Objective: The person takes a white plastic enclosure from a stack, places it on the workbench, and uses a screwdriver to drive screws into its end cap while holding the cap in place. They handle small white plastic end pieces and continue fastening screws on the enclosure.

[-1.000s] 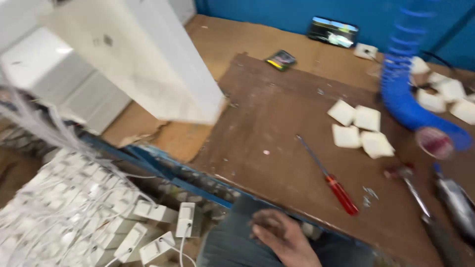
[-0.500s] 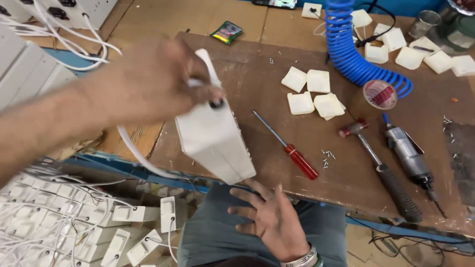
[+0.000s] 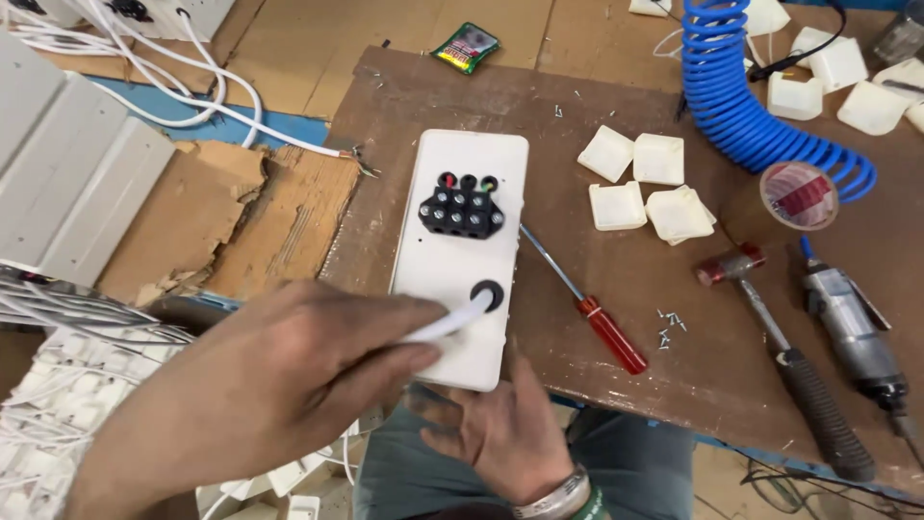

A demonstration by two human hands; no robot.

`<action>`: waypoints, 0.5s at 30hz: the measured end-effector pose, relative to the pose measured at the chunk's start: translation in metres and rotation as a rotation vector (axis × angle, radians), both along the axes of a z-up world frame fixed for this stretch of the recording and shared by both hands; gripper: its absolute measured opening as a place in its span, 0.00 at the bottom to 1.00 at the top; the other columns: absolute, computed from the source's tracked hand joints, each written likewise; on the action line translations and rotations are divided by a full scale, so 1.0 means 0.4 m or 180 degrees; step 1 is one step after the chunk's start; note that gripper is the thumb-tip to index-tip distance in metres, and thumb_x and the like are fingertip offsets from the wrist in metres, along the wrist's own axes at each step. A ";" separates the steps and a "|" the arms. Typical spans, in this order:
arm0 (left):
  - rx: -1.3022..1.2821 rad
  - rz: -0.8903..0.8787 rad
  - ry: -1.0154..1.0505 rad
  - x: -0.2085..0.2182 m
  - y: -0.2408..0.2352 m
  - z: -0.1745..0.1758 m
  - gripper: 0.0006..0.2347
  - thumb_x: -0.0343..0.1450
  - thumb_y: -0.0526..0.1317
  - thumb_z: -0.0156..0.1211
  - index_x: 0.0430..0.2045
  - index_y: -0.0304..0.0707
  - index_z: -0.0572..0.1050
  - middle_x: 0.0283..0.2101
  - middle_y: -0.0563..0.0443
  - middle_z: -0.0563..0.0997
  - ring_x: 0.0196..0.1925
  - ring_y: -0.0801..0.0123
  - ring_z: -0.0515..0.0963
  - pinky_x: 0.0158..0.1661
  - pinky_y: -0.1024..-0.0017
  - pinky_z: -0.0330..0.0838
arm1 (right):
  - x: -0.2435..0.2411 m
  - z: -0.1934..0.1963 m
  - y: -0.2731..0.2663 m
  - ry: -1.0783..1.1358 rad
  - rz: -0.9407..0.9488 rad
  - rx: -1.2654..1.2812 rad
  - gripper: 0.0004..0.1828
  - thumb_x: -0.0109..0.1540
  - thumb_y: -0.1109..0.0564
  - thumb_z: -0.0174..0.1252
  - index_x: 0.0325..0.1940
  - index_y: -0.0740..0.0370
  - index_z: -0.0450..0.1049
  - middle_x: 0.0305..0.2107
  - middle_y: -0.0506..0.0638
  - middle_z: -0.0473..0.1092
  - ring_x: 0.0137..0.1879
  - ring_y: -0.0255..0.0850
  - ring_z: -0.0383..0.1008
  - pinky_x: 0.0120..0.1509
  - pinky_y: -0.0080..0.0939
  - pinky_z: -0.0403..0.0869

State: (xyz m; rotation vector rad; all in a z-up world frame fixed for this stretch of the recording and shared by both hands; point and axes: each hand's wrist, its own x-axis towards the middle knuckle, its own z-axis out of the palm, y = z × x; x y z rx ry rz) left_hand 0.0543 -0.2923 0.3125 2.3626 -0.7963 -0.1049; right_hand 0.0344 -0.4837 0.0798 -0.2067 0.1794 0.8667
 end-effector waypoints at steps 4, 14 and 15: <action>-0.0319 0.0548 -0.0490 0.038 0.062 -0.040 0.07 0.71 0.39 0.66 0.36 0.37 0.84 0.33 0.51 0.89 0.30 0.70 0.85 0.28 0.71 0.81 | 0.007 -0.018 0.011 0.0230 -0.0075 -0.0380 0.41 0.65 0.27 0.34 0.70 0.58 0.61 0.61 0.57 0.68 0.60 0.54 0.72 0.54 0.53 0.77; -0.1221 0.0877 0.0143 0.283 -0.046 -0.165 0.25 0.69 0.52 0.67 0.57 0.38 0.72 0.52 0.49 0.83 0.52 0.68 0.84 0.49 0.71 0.79 | -0.022 -0.011 0.009 0.0098 -0.0281 -0.0785 0.44 0.65 0.28 0.36 0.70 0.65 0.63 0.61 0.57 0.71 0.58 0.51 0.75 0.54 0.48 0.77; -0.1549 0.0869 0.0383 0.271 -0.058 -0.181 0.24 0.70 0.51 0.67 0.57 0.38 0.72 0.51 0.49 0.82 0.52 0.70 0.82 0.51 0.72 0.77 | -0.024 -0.012 0.005 0.0070 -0.0280 -0.0734 0.43 0.65 0.28 0.35 0.70 0.62 0.64 0.61 0.57 0.71 0.58 0.51 0.76 0.54 0.49 0.77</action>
